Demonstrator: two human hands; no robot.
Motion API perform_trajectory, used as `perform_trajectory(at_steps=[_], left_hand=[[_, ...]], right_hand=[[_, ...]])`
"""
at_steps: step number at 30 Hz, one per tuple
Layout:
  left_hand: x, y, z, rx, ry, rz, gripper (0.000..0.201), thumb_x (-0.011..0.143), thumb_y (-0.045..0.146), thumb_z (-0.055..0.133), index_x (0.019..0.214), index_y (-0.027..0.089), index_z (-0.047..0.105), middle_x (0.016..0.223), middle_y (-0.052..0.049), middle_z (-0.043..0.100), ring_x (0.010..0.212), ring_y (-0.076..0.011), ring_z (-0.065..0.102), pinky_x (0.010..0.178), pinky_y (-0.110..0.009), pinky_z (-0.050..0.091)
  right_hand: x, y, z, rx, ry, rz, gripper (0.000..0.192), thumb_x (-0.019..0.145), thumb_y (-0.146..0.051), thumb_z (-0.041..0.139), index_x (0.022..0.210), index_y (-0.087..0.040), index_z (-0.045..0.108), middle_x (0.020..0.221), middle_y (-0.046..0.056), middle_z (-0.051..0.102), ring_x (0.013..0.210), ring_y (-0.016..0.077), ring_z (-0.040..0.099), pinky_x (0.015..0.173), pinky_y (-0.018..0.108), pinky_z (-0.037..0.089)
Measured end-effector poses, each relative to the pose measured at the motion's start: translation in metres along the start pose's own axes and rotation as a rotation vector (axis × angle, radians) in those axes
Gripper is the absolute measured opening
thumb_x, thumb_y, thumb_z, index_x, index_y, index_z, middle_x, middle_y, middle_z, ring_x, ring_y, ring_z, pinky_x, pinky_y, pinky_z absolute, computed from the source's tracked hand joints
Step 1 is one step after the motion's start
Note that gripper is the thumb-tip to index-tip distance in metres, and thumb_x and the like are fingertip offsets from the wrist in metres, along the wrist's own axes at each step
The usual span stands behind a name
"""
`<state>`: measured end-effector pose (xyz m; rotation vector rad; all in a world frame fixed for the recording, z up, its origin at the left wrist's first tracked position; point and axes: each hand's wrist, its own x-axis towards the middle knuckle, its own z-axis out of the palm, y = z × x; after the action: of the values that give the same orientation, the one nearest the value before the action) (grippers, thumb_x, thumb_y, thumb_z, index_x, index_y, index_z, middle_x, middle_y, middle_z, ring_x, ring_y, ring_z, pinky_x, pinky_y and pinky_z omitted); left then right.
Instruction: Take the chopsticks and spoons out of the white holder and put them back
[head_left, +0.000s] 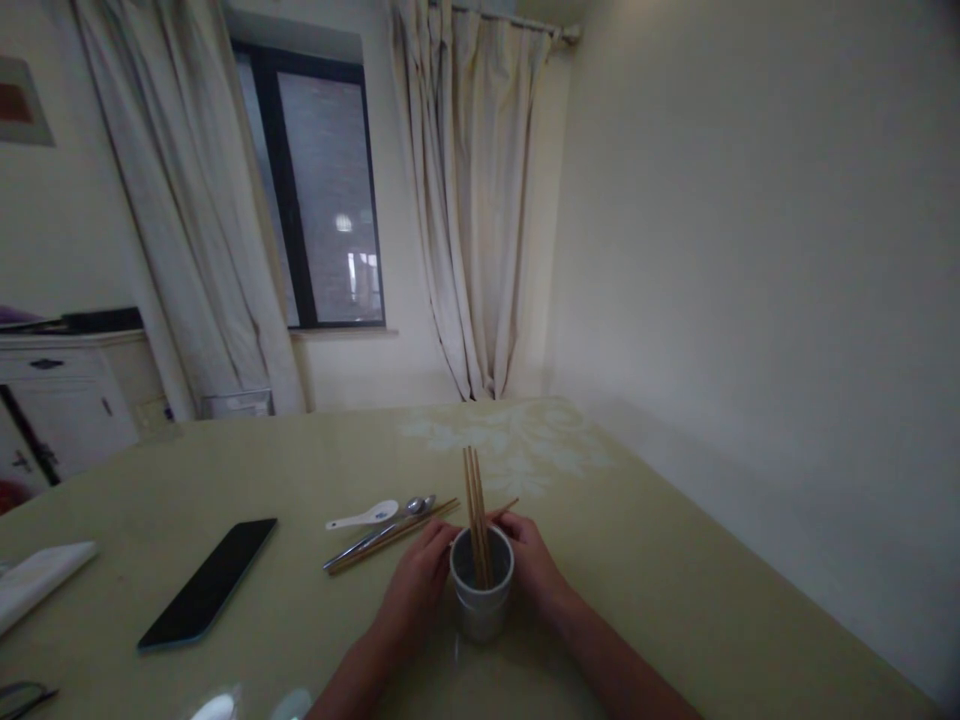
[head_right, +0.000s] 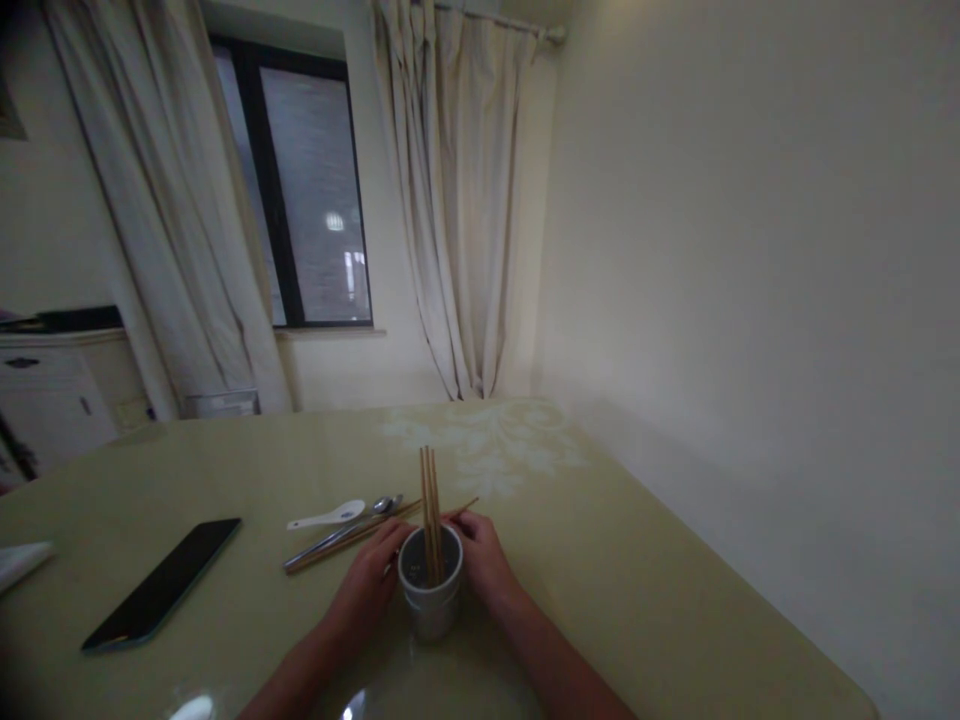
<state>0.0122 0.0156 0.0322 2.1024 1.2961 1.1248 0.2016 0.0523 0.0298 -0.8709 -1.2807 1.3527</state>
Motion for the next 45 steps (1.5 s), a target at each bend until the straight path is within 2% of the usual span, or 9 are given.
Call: perform_trajectory(at_steps=[5, 9, 12, 16, 21, 25, 31, 35, 45], left_hand=[[0.003, -0.009, -0.007, 0.099, 0.052, 0.003, 0.032, 0.103, 0.033, 0.046, 0.114, 0.027, 0.076, 0.113, -0.009, 0.077, 0.110, -0.0257, 0.070, 0.100, -0.038, 0.056], [0.004, -0.028, -0.024, 0.331, 0.169, -0.105, 0.035, 0.101, 0.025, 0.043, 0.111, 0.025, 0.077, 0.115, -0.010, 0.077, 0.111, -0.0282, 0.068, 0.102, -0.044, 0.053], [0.004, -0.038, -0.032, 0.399, 0.192, -0.202, 0.037, 0.097, 0.020, 0.042, 0.106, 0.021, 0.077, 0.109, -0.012, 0.075, 0.106, -0.0290, 0.068, 0.099, -0.045, 0.052], [0.005, -0.034, -0.026, 0.100, 0.227, -0.210, 0.031, 0.097, 0.035, 0.048, 0.103, 0.020, 0.075, 0.099, -0.010, 0.076, 0.094, -0.0262, 0.069, 0.087, -0.039, 0.054], [0.004, -0.010, -0.011, -0.272, 0.101, -0.166, 0.036, 0.100, 0.049, 0.051, 0.100, 0.020, 0.072, 0.086, -0.005, 0.073, 0.080, -0.0210, 0.067, 0.075, -0.033, 0.053], [0.002, 0.004, -0.008, -0.339, 0.040, -0.150, 0.038, 0.100, 0.053, 0.053, 0.098, 0.020, 0.072, 0.087, -0.005, 0.073, 0.082, -0.0204, 0.066, 0.076, -0.031, 0.053], [0.002, 0.009, -0.003, -0.487, -0.042, -0.176, 0.044, 0.098, 0.057, 0.058, 0.120, 0.021, 0.072, 0.115, -0.008, 0.079, 0.105, -0.0250, 0.071, 0.090, -0.036, 0.056], [0.002, 0.014, 0.002, -0.547, -0.071, -0.143, 0.040, 0.099, 0.051, 0.060, 0.119, 0.019, 0.074, 0.120, -0.010, 0.079, 0.113, -0.0271, 0.070, 0.102, -0.039, 0.054], [0.003, 0.023, 0.003, -0.550, -0.112, -0.107, 0.035, 0.101, 0.041, 0.058, 0.125, 0.022, 0.075, 0.129, -0.009, 0.077, 0.119, -0.0271, 0.068, 0.110, -0.040, 0.051]], right_hand=[[0.002, -0.018, -0.010, -0.003, 0.190, -0.116, 0.058, 0.073, -0.074, 0.082, 0.087, -0.018, 0.074, 0.090, 0.010, 0.082, 0.075, 0.0242, 0.074, 0.069, 0.034, 0.057], [0.007, -0.037, -0.041, 0.062, 0.488, -0.281, 0.056, 0.083, -0.076, 0.072, 0.091, -0.022, 0.061, 0.089, 0.009, 0.082, 0.069, 0.0204, 0.074, 0.065, 0.031, 0.056], [0.009, -0.048, -0.061, 0.190, 0.585, -0.347, 0.052, 0.082, -0.070, 0.077, 0.098, -0.025, 0.058, 0.083, 0.004, 0.081, 0.069, 0.0181, 0.073, 0.067, 0.030, 0.056], [0.008, -0.057, -0.064, 0.326, 0.488, -0.359, 0.056, 0.072, -0.051, 0.092, 0.114, -0.027, 0.064, 0.091, 0.002, 0.080, 0.082, 0.0185, 0.074, 0.081, 0.034, 0.059], [0.001, -0.057, -0.048, 0.271, 0.352, -0.328, 0.048, 0.075, -0.049, 0.091, 0.113, -0.024, 0.079, 0.092, 0.004, 0.076, 0.078, 0.0178, 0.066, 0.077, 0.033, 0.059], [-0.005, -0.056, -0.040, 0.116, 0.276, -0.328, 0.046, 0.078, -0.052, 0.089, 0.113, -0.023, 0.082, 0.087, 0.006, 0.077, 0.077, 0.0190, 0.064, 0.074, 0.033, 0.056], [-0.010, -0.059, -0.029, -0.178, 0.127, -0.228, 0.046, 0.079, -0.060, 0.084, 0.103, -0.020, 0.086, 0.083, 0.008, 0.080, 0.075, 0.0223, 0.066, 0.070, 0.035, 0.054], [-0.010, -0.058, -0.024, -0.221, 0.097, -0.207, 0.042, 0.078, -0.060, 0.083, 0.090, -0.020, 0.086, 0.080, 0.007, 0.080, 0.072, 0.0222, 0.066, 0.070, 0.035, 0.053], [-0.009, -0.047, -0.024, -0.207, 0.069, -0.175, 0.040, 0.077, -0.057, 0.087, 0.090, -0.019, 0.083, 0.085, 0.008, 0.080, 0.077, 0.0235, 0.071, 0.071, 0.034, 0.055]])
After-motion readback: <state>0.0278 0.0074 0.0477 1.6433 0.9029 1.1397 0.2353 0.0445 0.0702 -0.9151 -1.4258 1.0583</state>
